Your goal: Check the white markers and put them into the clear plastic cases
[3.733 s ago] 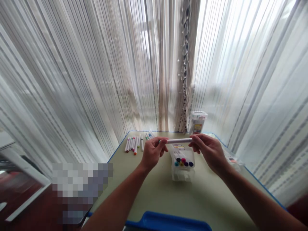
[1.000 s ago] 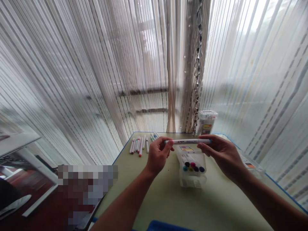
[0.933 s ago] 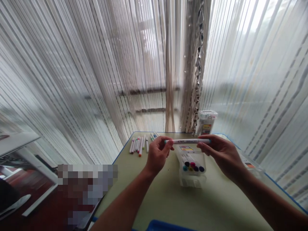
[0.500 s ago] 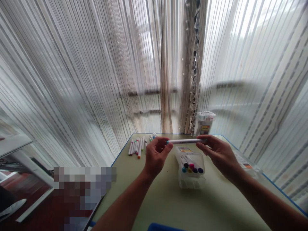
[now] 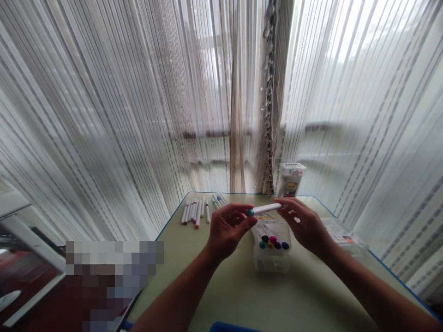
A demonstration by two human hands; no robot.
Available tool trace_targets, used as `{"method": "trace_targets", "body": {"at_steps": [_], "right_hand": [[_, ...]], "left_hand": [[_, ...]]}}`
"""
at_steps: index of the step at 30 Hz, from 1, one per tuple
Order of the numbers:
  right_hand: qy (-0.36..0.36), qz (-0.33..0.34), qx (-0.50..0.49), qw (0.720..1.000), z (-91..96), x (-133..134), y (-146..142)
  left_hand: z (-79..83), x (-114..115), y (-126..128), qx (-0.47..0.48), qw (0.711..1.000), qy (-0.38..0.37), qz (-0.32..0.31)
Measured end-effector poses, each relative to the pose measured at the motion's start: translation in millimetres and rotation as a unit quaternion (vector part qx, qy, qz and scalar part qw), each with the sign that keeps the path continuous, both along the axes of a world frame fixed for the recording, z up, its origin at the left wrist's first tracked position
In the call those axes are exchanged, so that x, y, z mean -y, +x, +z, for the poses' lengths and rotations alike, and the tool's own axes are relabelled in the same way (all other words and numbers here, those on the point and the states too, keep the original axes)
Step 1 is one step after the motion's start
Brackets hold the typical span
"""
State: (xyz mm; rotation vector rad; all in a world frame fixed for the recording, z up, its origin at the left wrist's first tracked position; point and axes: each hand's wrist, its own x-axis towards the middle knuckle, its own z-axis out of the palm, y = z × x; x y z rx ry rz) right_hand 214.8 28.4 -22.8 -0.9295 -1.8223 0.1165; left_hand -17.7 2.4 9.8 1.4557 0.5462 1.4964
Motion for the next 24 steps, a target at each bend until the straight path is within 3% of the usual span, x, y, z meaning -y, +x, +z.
{"method": "trace_targets", "body": {"at_steps": [12, 24], "right_hand": [[0.094, -0.036, 0.087, 0.991, 3.8, 1.2, 0.0], [0.101, -0.034, 0.112, 0.988, -1.2, 0.3, 2.0]], "left_hand": [[-1.6, 0.7, 0.2, 0.005, 1.000, -0.002, -0.012], [-4.8, 0.6, 0.1, -0.026, 0.999, 0.023, -0.006]]}}
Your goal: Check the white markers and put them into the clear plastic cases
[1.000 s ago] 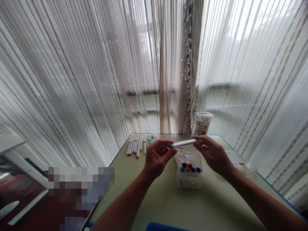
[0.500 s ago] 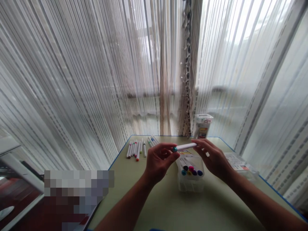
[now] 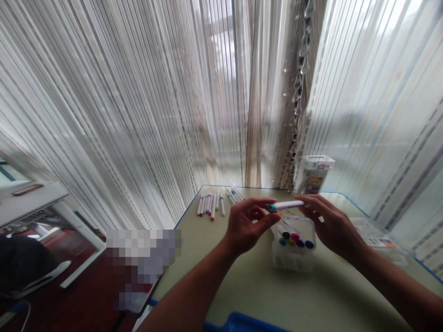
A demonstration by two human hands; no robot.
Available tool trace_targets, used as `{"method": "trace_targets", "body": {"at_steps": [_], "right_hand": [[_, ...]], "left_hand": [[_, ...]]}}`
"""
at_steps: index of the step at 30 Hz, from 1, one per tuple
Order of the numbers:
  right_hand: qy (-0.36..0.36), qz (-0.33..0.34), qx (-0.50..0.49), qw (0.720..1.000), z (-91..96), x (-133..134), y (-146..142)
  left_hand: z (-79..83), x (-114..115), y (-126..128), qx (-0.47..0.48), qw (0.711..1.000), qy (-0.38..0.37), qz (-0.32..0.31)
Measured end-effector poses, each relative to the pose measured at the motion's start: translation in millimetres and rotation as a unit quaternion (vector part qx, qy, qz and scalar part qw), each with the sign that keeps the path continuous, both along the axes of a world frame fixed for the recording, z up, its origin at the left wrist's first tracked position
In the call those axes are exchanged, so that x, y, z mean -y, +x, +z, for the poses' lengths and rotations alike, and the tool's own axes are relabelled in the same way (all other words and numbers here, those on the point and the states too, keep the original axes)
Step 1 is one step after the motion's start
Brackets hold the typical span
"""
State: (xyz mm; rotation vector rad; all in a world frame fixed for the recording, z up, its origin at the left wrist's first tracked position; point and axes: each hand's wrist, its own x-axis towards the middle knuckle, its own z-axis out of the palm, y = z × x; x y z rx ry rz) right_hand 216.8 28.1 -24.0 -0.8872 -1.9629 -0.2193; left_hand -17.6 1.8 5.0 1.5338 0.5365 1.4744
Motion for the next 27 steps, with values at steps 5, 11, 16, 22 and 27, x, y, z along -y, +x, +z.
{"method": "trace_targets", "body": {"at_steps": [5, 11, 16, 22, 27], "right_hand": [[-0.010, 0.006, -0.009, 1.000, -2.6, -1.5, 1.9], [-0.020, 0.012, -0.017, 1.000, -5.0, -2.2, 2.2], [-0.027, 0.007, -0.035, 0.999, -1.9, -0.1, -0.8], [-0.024, 0.007, -0.045, 0.999, 4.0, 1.9, -3.8], [-0.017, 0.004, -0.035, 0.999, 1.5, 1.0, -1.8]], "left_hand": [[0.0, 1.3, 1.2, -0.028, 1.000, 0.003, -0.002], [-1.1, 3.4, 1.8, -0.046, 0.999, -0.011, -0.011], [0.1, 4.8, 1.5, -0.053, 0.998, -0.025, -0.013], [-0.6, 3.7, 0.6, -0.055, 0.998, -0.023, -0.020], [-2.6, 1.1, 1.8, -0.025, 0.999, -0.009, -0.047]]}}
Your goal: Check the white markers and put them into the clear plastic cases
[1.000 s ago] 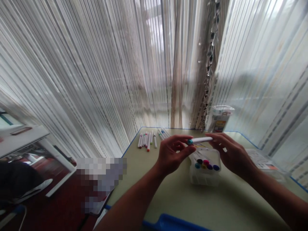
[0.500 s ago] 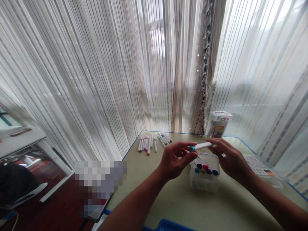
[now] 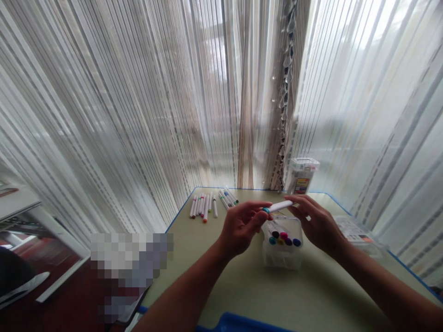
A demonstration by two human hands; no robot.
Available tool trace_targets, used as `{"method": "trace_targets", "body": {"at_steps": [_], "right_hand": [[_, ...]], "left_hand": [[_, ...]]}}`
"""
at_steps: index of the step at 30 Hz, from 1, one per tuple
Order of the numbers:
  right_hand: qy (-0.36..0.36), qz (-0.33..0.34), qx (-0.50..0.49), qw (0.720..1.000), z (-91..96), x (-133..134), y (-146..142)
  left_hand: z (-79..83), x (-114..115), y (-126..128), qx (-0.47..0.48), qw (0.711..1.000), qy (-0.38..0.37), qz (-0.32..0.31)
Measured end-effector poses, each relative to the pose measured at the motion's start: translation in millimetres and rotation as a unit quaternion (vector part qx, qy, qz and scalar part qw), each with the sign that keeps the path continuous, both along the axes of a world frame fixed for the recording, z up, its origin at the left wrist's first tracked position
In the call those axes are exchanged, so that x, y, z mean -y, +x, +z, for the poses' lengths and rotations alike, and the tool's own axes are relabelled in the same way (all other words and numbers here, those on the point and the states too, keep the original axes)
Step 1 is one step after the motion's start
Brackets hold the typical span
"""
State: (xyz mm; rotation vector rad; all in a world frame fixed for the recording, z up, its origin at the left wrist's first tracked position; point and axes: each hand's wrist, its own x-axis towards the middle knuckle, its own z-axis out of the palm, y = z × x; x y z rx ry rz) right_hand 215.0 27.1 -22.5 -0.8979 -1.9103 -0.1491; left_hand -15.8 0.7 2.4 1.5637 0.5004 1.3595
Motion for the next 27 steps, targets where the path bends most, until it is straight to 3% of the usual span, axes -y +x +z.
{"method": "trace_targets", "body": {"at_steps": [9, 18, 23, 27], "right_hand": [[-0.009, 0.010, 0.001, 1.000, -7.6, -4, 5], [-0.014, -0.001, 0.002, 1.000, -3.1, 0, 3], [-0.011, 0.004, 0.001, 1.000, -0.3, -1, 0], [-0.017, 0.009, -0.014, 1.000, 1.7, 0, -2]], "left_hand": [[3.6, 2, 1, 0.032, 0.999, -0.024, -0.013], [-1.7, -10, -1, 0.104, 0.988, -0.107, -0.039], [-1.3, -9, -2, 0.110, 0.985, -0.118, -0.065], [-1.6, -11, -3, 0.095, 0.990, -0.097, -0.021]]}}
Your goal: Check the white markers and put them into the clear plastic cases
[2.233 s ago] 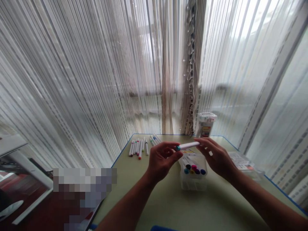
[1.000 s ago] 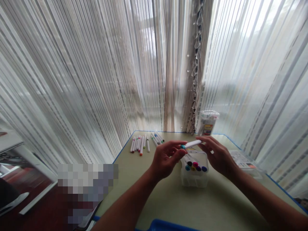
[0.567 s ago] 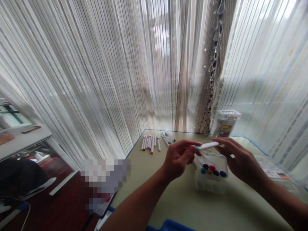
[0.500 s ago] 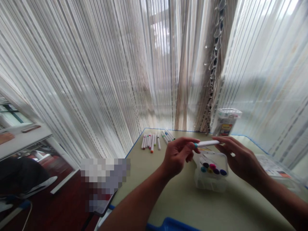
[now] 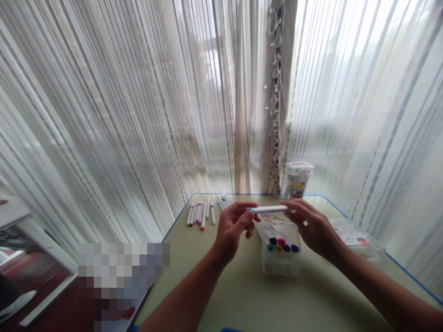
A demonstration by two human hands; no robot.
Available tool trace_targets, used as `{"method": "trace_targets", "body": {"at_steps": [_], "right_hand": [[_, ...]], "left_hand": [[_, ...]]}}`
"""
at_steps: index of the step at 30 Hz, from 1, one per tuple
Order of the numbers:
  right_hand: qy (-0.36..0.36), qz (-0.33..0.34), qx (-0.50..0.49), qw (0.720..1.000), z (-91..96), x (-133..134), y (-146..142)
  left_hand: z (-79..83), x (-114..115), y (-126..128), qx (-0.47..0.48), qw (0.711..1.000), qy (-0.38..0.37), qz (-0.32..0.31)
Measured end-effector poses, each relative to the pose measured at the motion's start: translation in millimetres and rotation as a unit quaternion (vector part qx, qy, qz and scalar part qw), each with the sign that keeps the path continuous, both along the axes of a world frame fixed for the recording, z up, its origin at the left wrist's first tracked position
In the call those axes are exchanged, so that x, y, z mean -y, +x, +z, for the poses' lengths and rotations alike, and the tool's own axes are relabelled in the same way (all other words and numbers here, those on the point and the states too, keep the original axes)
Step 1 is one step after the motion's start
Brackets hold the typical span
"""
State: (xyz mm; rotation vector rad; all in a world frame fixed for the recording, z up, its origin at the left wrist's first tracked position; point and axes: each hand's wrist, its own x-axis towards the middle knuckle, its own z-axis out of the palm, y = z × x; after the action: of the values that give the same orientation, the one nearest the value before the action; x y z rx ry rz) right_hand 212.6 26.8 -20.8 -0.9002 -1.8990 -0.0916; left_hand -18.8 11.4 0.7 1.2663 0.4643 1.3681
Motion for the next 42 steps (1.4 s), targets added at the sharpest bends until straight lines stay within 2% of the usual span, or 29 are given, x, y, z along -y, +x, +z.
{"method": "trace_targets", "body": {"at_steps": [4, 7, 10, 15, 20, 25, 29, 35, 42], "right_hand": [[0.002, -0.009, -0.038, 0.999, 6.9, 8, -5], [0.007, -0.021, -0.074, 0.997, 12.6, 14, -8], [0.010, -0.022, -0.085, 0.996, 13.4, 14, -8], [-0.015, -0.031, -0.087, 0.996, 6.8, 5, -2], [-0.010, -0.026, -0.077, 0.997, 3.4, 3, -1], [-0.006, -0.031, -0.069, 0.997, 4.6, 5, 0], [0.039, -0.031, -0.075, 0.996, 11.2, 12, -1], [0.119, 0.025, -0.045, 0.992, 20.5, 32, -13], [0.177, 0.034, 0.028, 0.983, 22.7, 41, -14]], "left_hand": [[-2.2, -10, -2, -0.010, 0.994, -0.036, 0.102], [-2.6, -19, -7, 0.032, 0.987, -0.098, 0.122], [-0.2, -25, -12, 0.091, 0.980, -0.142, 0.109], [3.6, -26, -17, 0.154, 0.971, -0.170, 0.068], [3.1, -24, -17, 0.174, 0.967, -0.182, 0.034], [2.4, -24, -16, 0.167, 0.968, -0.184, 0.028], [0.9, -24, -12, 0.145, 0.971, -0.184, 0.044], [-3.5, -24, -8, 0.112, 0.974, -0.183, 0.069], [-6.2, -22, -5, 0.078, 0.979, -0.181, 0.046]]}}
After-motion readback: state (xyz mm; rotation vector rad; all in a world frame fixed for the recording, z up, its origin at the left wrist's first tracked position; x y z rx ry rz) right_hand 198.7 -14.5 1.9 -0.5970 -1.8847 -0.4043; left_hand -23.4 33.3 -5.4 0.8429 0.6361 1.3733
